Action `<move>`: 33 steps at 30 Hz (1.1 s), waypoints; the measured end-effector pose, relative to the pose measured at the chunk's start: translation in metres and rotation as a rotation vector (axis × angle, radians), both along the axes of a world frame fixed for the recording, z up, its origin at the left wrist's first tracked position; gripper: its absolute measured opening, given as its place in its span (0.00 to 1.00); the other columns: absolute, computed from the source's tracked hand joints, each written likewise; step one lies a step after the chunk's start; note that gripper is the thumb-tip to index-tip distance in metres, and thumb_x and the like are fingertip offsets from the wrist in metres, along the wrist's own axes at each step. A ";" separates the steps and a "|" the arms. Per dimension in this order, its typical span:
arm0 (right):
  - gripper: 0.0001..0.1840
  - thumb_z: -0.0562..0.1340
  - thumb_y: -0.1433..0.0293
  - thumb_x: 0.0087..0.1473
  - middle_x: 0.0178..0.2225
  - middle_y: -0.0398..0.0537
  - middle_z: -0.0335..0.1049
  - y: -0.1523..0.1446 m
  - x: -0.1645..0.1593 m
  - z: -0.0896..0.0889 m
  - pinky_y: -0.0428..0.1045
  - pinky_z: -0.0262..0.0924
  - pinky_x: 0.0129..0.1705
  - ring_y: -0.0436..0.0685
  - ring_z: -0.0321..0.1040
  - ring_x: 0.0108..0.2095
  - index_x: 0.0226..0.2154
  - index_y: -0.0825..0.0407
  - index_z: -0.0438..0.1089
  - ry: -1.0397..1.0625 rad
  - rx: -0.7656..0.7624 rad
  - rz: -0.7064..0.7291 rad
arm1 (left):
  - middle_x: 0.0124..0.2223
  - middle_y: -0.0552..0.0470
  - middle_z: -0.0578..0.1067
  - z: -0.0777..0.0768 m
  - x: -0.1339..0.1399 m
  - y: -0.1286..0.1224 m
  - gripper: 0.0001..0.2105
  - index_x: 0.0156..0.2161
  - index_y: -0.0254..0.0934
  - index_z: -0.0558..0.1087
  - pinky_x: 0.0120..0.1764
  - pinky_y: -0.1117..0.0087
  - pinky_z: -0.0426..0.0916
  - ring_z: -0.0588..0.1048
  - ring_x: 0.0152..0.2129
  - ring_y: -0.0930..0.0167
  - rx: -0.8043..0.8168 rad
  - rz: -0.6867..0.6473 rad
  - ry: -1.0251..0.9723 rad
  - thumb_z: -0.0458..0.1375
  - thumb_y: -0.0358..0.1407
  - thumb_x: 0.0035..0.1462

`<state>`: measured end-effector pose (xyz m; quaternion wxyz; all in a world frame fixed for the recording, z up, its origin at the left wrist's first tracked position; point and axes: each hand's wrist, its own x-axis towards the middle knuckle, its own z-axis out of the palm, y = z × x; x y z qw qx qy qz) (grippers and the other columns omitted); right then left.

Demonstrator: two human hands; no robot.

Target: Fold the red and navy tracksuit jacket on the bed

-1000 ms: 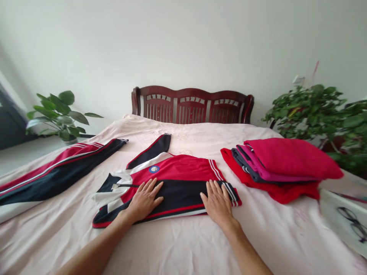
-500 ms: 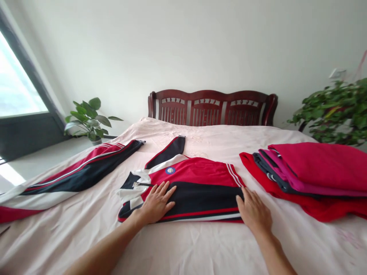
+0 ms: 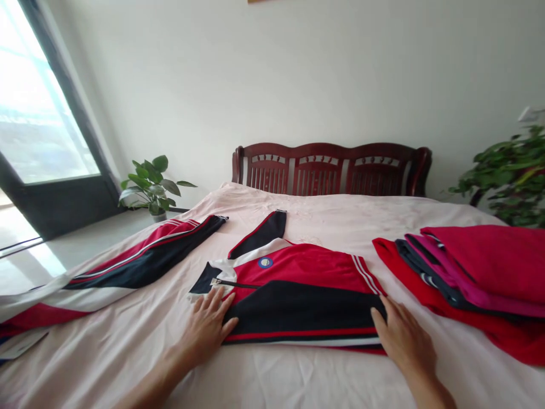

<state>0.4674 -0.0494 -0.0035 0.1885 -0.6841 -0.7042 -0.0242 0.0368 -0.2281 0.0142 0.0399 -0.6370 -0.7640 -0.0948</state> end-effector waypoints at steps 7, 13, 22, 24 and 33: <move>0.40 0.41 0.50 0.59 0.59 0.60 0.66 0.001 0.002 0.000 0.66 0.60 0.57 0.72 0.63 0.58 0.62 0.57 0.61 0.048 -0.040 -0.009 | 0.48 0.47 0.76 0.017 -0.029 0.002 0.18 0.42 0.41 0.75 0.48 0.64 0.64 0.73 0.46 0.63 0.060 0.134 -0.139 0.44 0.43 0.69; 0.40 0.41 0.48 0.58 0.60 0.58 0.65 0.000 0.004 0.001 0.66 0.61 0.56 0.72 0.63 0.58 0.61 0.56 0.62 0.061 -0.051 -0.005 | 0.45 0.45 0.76 0.017 -0.058 0.011 0.14 0.40 0.40 0.72 0.38 0.66 0.64 0.74 0.45 0.60 0.044 0.370 -0.214 0.48 0.44 0.65; 0.41 0.42 0.48 0.57 0.58 0.61 0.67 0.004 0.007 -0.002 0.66 0.60 0.57 0.73 0.64 0.58 0.60 0.58 0.63 0.056 -0.040 0.004 | 0.42 0.47 0.79 0.020 -0.080 0.019 0.18 0.40 0.43 0.72 0.33 0.66 0.59 0.75 0.42 0.58 -0.128 0.354 -0.333 0.55 0.54 0.54; 0.41 0.42 0.48 0.57 0.59 0.61 0.67 0.004 0.007 -0.002 0.66 0.59 0.58 0.73 0.63 0.58 0.61 0.57 0.63 0.062 -0.050 -0.002 | 0.40 0.49 0.79 0.019 -0.081 0.023 0.16 0.39 0.43 0.73 0.32 0.67 0.58 0.76 0.41 0.59 -0.137 0.334 -0.363 0.56 0.51 0.53; 0.41 0.42 0.47 0.56 0.60 0.59 0.66 0.005 0.008 -0.004 0.66 0.60 0.58 0.72 0.63 0.59 0.60 0.56 0.62 0.092 -0.052 0.002 | 0.40 0.51 0.77 0.033 -0.068 0.026 0.07 0.34 0.43 0.75 0.40 0.68 0.60 0.73 0.43 0.63 -0.044 0.191 -0.304 0.57 0.33 0.47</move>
